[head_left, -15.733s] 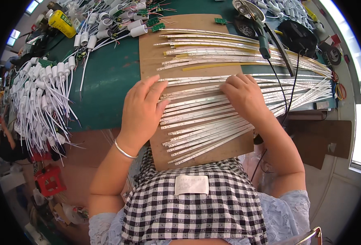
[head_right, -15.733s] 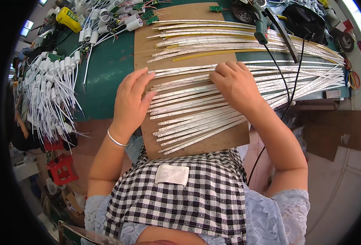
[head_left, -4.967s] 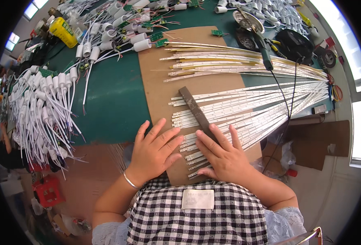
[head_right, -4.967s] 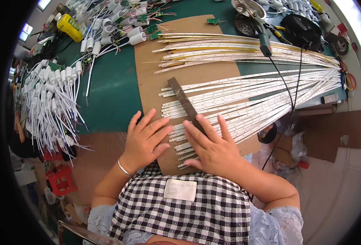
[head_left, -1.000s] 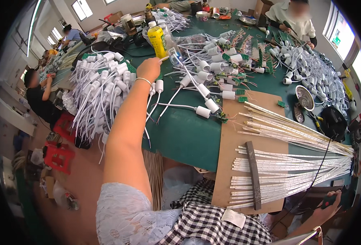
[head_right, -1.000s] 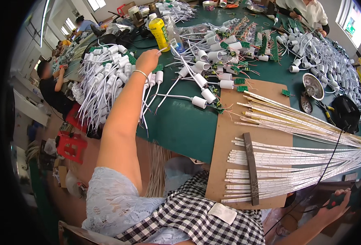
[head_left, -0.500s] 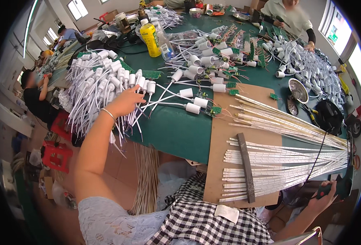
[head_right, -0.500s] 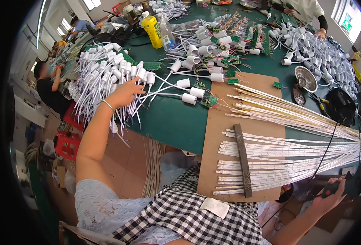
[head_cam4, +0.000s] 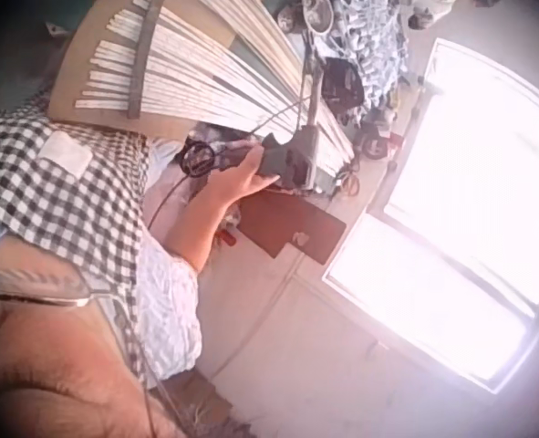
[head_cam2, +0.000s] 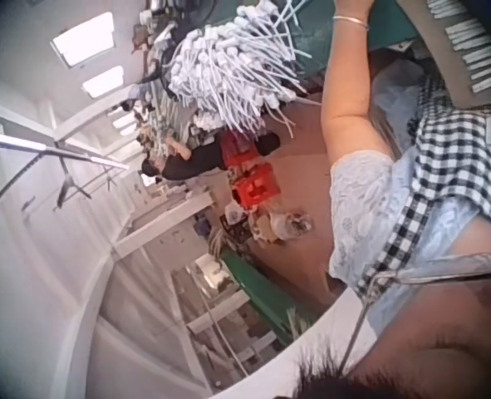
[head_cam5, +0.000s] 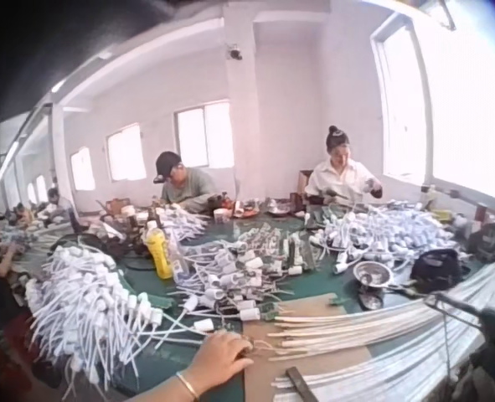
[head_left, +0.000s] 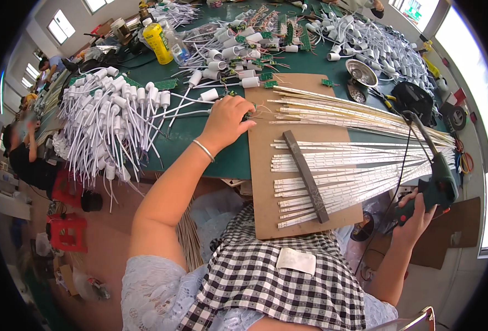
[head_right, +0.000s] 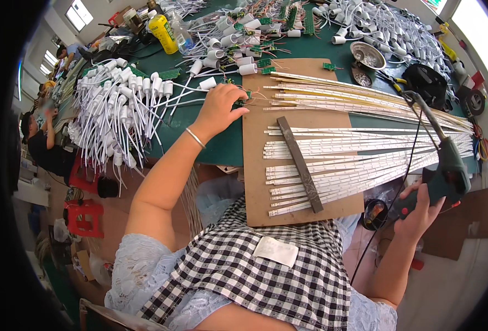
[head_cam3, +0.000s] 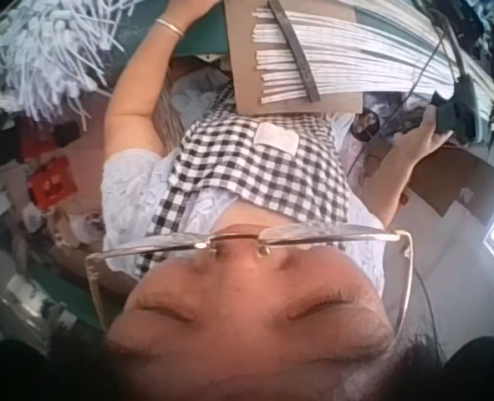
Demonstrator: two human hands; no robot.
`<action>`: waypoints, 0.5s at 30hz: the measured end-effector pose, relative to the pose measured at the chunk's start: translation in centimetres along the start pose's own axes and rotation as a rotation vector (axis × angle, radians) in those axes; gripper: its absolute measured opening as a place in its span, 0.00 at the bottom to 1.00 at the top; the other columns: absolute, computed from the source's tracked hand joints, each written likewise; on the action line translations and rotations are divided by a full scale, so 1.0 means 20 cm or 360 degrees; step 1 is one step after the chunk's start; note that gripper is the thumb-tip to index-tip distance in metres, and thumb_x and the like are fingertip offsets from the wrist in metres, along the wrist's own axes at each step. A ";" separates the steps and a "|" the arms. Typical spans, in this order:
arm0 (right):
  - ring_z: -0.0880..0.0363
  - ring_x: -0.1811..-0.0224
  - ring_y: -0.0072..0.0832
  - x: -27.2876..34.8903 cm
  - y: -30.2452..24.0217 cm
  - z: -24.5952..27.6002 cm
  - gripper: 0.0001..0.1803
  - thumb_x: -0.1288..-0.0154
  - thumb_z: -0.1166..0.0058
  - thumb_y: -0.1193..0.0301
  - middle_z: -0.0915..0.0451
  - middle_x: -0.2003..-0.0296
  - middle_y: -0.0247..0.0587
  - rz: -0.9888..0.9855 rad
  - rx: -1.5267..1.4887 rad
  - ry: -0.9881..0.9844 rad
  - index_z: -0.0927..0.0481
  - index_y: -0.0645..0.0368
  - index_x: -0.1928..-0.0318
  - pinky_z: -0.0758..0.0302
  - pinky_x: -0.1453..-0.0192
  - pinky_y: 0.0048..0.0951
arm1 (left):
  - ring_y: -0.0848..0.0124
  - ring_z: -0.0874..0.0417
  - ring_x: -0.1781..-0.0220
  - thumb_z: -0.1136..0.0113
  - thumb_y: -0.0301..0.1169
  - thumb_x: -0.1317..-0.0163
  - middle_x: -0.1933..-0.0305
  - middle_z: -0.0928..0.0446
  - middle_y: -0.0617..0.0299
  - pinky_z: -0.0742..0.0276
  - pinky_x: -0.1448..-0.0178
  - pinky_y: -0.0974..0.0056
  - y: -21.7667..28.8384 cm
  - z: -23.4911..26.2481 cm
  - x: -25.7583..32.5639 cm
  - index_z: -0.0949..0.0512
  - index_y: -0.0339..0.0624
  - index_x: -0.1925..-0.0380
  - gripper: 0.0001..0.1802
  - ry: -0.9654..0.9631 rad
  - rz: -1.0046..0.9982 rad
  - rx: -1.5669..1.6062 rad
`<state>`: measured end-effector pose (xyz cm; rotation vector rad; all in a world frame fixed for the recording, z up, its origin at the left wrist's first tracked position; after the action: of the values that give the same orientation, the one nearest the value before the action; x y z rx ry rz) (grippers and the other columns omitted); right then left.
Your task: The person arranges multiple LED light strips on a cardboard work surface and uses a soldering iron to attach wires to the ends of the strips. The person repeatedly picks up a soldering iron, applies it to the connection points, and then sets the tool down to prepare the next strip.
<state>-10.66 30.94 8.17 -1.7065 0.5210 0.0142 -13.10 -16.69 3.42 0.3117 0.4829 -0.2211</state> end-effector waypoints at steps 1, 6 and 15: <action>0.26 0.75 0.25 0.05 -0.01 -0.02 0.16 0.37 0.48 0.78 0.25 0.68 0.40 -0.0019 0.0012 -0.0057 0.32 0.62 0.49 0.28 0.69 0.26 | 0.59 0.24 0.49 0.29 0.34 0.50 0.56 0.23 0.61 0.30 0.45 0.54 0.01 -0.03 0.00 0.21 0.47 0.58 0.18 0.0059 0.0029 -0.0011; 0.24 0.75 0.27 0.28 0.03 -0.03 0.18 0.37 0.47 0.78 0.25 0.68 0.41 -0.0233 0.0018 -0.0202 0.34 0.61 0.47 0.27 0.70 0.26 | 0.64 0.22 0.51 0.29 0.36 0.48 0.60 0.20 0.69 0.32 0.46 0.57 -0.01 -0.05 0.02 0.19 0.51 0.67 0.09 0.0441 -0.0077 -0.0073; 0.22 0.73 0.32 0.53 0.31 -0.09 0.19 0.37 0.49 0.77 0.23 0.64 0.44 -0.0692 -0.0354 -0.0616 0.35 0.62 0.46 0.24 0.65 0.34 | 0.61 0.22 0.70 0.40 0.28 0.37 0.70 0.19 0.58 0.30 0.64 0.60 0.53 0.17 0.26 0.16 0.42 0.62 0.06 -0.0068 -0.0087 0.0207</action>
<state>-3.82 25.11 -0.41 -1.9437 -0.1489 0.0905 -4.21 -8.75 6.39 0.4202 0.4361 -0.3124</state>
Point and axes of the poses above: each hand's wrist, its own x-axis away from the middle knuckle, its own z-axis out of the back of the hand, y = z × x, the point moved 7 cm from there along -x, towards the middle knuckle
